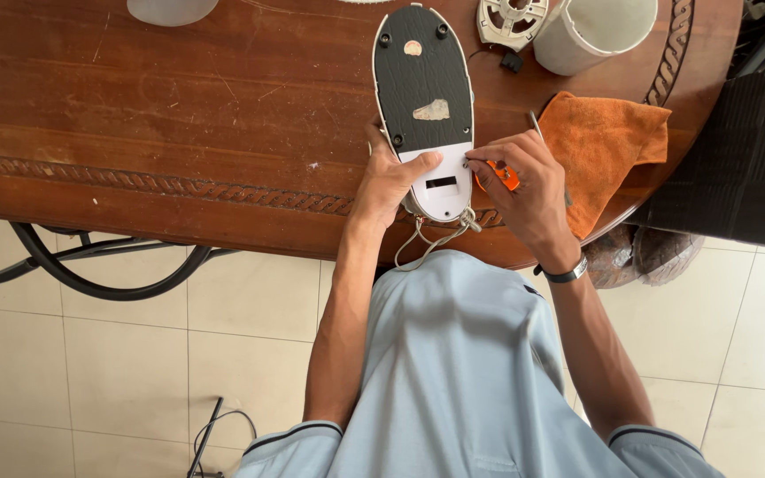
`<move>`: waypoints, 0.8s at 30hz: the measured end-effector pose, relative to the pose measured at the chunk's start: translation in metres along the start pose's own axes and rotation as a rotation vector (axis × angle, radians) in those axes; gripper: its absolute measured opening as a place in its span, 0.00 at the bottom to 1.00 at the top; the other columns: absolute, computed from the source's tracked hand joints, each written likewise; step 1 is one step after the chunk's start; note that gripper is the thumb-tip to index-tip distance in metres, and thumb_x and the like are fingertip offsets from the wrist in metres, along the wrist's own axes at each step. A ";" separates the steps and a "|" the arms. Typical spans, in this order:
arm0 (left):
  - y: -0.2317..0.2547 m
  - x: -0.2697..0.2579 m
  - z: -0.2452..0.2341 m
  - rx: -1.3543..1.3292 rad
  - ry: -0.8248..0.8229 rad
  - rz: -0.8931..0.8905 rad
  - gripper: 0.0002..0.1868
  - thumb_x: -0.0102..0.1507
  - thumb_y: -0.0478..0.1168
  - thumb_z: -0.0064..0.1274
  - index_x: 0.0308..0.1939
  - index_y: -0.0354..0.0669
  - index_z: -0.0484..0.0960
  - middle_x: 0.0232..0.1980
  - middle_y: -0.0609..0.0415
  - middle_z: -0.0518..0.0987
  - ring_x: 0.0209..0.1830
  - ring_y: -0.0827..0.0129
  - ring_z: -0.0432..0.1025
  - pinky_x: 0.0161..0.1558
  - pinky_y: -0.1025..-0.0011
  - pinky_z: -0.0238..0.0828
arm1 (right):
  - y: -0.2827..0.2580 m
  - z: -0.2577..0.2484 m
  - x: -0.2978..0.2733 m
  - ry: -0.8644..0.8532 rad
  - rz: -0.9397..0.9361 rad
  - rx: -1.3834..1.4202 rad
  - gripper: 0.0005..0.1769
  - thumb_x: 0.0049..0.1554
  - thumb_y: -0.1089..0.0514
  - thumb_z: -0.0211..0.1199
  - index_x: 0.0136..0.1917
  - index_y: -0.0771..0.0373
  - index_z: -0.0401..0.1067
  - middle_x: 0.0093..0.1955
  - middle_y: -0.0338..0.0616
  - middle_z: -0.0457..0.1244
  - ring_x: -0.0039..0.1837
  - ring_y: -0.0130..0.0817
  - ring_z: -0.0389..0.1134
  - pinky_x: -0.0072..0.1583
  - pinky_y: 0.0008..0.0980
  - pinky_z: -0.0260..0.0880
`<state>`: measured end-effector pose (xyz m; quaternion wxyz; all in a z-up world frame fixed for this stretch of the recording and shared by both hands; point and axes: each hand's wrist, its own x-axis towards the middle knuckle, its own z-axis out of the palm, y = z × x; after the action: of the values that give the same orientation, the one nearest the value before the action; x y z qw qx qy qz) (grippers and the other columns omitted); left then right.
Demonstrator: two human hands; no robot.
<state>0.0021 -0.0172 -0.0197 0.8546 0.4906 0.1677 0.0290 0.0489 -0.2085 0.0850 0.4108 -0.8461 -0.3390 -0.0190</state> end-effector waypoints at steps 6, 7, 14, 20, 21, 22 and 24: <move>-0.001 0.001 -0.001 -0.026 -0.014 0.003 0.50 0.56 0.35 0.67 0.70 0.37 0.44 0.63 0.38 0.69 0.64 0.57 0.70 0.62 0.61 0.76 | -0.005 -0.005 -0.001 0.000 -0.251 -0.237 0.13 0.54 0.67 0.74 0.52 0.66 0.77 0.51 0.43 0.67 0.50 0.41 0.66 0.53 0.40 0.68; -0.001 0.001 -0.001 -0.019 -0.007 -0.002 0.50 0.55 0.35 0.67 0.69 0.38 0.44 0.63 0.38 0.69 0.64 0.57 0.70 0.62 0.62 0.76 | -0.006 -0.006 -0.001 -0.008 -0.277 -0.248 0.13 0.54 0.67 0.74 0.52 0.66 0.77 0.51 0.43 0.67 0.50 0.40 0.66 0.53 0.39 0.68; -0.003 0.002 0.000 0.017 0.005 0.004 0.50 0.56 0.34 0.67 0.70 0.38 0.44 0.63 0.40 0.69 0.64 0.59 0.70 0.62 0.63 0.76 | -0.008 -0.009 0.002 -0.023 -0.284 -0.198 0.14 0.55 0.67 0.74 0.54 0.65 0.77 0.51 0.40 0.68 0.50 0.39 0.65 0.54 0.38 0.69; -0.001 0.003 0.001 0.004 0.002 -0.001 0.49 0.56 0.34 0.66 0.69 0.37 0.46 0.62 0.39 0.69 0.62 0.58 0.71 0.60 0.62 0.78 | -0.011 -0.013 0.000 -0.044 -0.217 -0.159 0.15 0.55 0.69 0.72 0.56 0.63 0.78 0.54 0.40 0.68 0.53 0.39 0.66 0.56 0.37 0.70; 0.000 0.003 0.002 0.009 0.005 -0.001 0.49 0.56 0.34 0.66 0.69 0.37 0.46 0.62 0.39 0.69 0.62 0.57 0.71 0.60 0.62 0.78 | -0.012 -0.013 0.000 -0.047 -0.211 -0.161 0.16 0.54 0.69 0.71 0.56 0.63 0.78 0.55 0.41 0.68 0.53 0.39 0.66 0.56 0.37 0.70; 0.001 0.002 0.002 0.008 0.006 -0.010 0.49 0.55 0.34 0.66 0.69 0.37 0.46 0.62 0.39 0.69 0.62 0.57 0.71 0.59 0.62 0.78 | -0.012 -0.014 0.001 -0.049 -0.204 -0.163 0.16 0.54 0.70 0.71 0.56 0.62 0.78 0.55 0.41 0.68 0.53 0.39 0.65 0.55 0.37 0.69; 0.002 0.001 0.003 0.007 0.009 -0.031 0.48 0.55 0.34 0.66 0.69 0.38 0.46 0.62 0.39 0.70 0.63 0.57 0.71 0.59 0.62 0.79 | -0.014 -0.014 0.002 -0.047 -0.200 -0.171 0.17 0.53 0.70 0.71 0.56 0.61 0.79 0.55 0.41 0.68 0.53 0.39 0.65 0.56 0.37 0.69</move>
<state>0.0047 -0.0185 -0.0164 0.8525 0.4908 0.1792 0.0175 0.0457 -0.2117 0.1045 0.3254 -0.8402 -0.4284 -0.0689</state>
